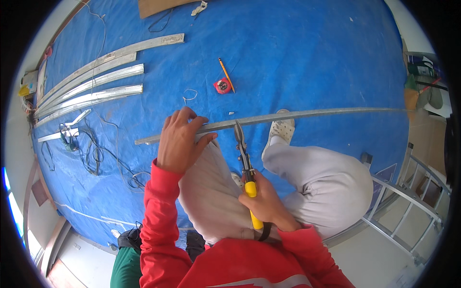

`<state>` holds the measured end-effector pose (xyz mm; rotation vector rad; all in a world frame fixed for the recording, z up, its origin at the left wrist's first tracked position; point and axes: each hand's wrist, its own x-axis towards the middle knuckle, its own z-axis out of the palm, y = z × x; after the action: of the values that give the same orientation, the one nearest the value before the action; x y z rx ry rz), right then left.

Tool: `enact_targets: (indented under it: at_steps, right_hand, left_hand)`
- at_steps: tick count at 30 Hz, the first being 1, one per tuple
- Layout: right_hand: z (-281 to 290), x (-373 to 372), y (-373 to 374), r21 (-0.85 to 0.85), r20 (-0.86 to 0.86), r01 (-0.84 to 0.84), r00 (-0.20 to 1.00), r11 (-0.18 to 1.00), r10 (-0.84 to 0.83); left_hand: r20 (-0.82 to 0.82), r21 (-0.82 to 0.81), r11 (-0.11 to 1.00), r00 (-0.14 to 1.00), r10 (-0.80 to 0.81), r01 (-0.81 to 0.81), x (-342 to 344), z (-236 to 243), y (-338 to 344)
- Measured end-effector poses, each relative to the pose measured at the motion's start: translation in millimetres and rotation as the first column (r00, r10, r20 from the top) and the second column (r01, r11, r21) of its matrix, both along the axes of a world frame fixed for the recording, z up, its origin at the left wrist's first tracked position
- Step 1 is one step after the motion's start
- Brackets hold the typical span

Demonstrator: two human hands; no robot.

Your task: The person measures and marks a metal strip with a pencil and ruler, then cuts it using tin snips. The person repeats the process on another metal strip, cutting it into smaller pieces.

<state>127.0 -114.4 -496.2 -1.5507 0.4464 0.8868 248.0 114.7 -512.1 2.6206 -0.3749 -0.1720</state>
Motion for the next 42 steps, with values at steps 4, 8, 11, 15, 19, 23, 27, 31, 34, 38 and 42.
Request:
enact_targets:
  at_steps: [4,8,11,15,19,23,27,31,34,38,42]
  right_hand:
    - [-3.0,1.5,-0.2,-0.025,-0.061,-0.037,0.998,0.999,0.036]
    - [-4.4,1.0,-0.3,0.021,-0.02,0.019,1.0,1.0,-0.018]
    - [-3.5,-1.7,1.8,0.011,0.035,0.034,0.999,0.999,-0.035]
    - [-3.0,-2.6,-1.4,-0.003,-0.015,-0.006,1.0,1.0,0.006]
    - [-4.0,-1.4,-2.8,0.046,-0.056,-0.012,0.998,0.999,0.015]
    - [-3.6,0.0,0.3,0.027,-0.062,0.001,0.998,1.0,0.001]
    - [-0.5,1.2,-0.1,0.018,-0.014,-0.002,1.0,1.0,0.002]
    - [0.6,2.1,-1.5,0.01,0.002,-0.003,1.0,1.0,0.003]
    - [-1.3,2.4,-1.3,0.032,-0.001,-0.009,1.0,0.999,0.009]
    - [-3.5,0.2,-1.7,0.068,-0.011,-0.002,1.0,0.998,0.003]
    - [-8.0,-2.6,3.4,0.033,0.036,0.013,0.999,0.999,-0.014]
  left_hand:
    - [0.0,-0.263,0.934,0.968,0.249,-0.241,-59.8,17.1,-29.4]
    - [-0.646,-0.631,0.428,0.743,0.172,-0.647,-150.2,35.8,-90.4]
    - [-0.737,-0.647,0.271,0.675,0.014,-0.712,-179.4,29.8,-106.6]
    - [-0.8,-0.6,0.299,0.558,-0.22,-0.743,-181.7,20.4,-87.6]
    - [-0.799,-0.6,0.372,0.519,-0.303,-0.708,-176.1,14.1,-83.2]
    - [-0.78,-0.593,0.176,0.507,-0.368,-0.785,-174.2,6.6,-88.3]
    - [-0.834,-0.533,0.339,0.413,-0.367,-0.775,-176.9,0.5,-95.6]
    - [-0.847,-0.525,0.355,0.433,-0.308,-0.774,-178.7,1.3,-100.6]
    - [-0.852,-0.524,0.403,0.463,-0.245,-0.751,-179.2,4.8,-99.2]
    - [-0.847,-0.532,0.349,0.481,-0.226,-0.772,-184.8,6.4,-98.4]
    - [-0.792,-0.609,0.4,0.553,-0.258,-0.685,-185.0,-3.9,-99.8]
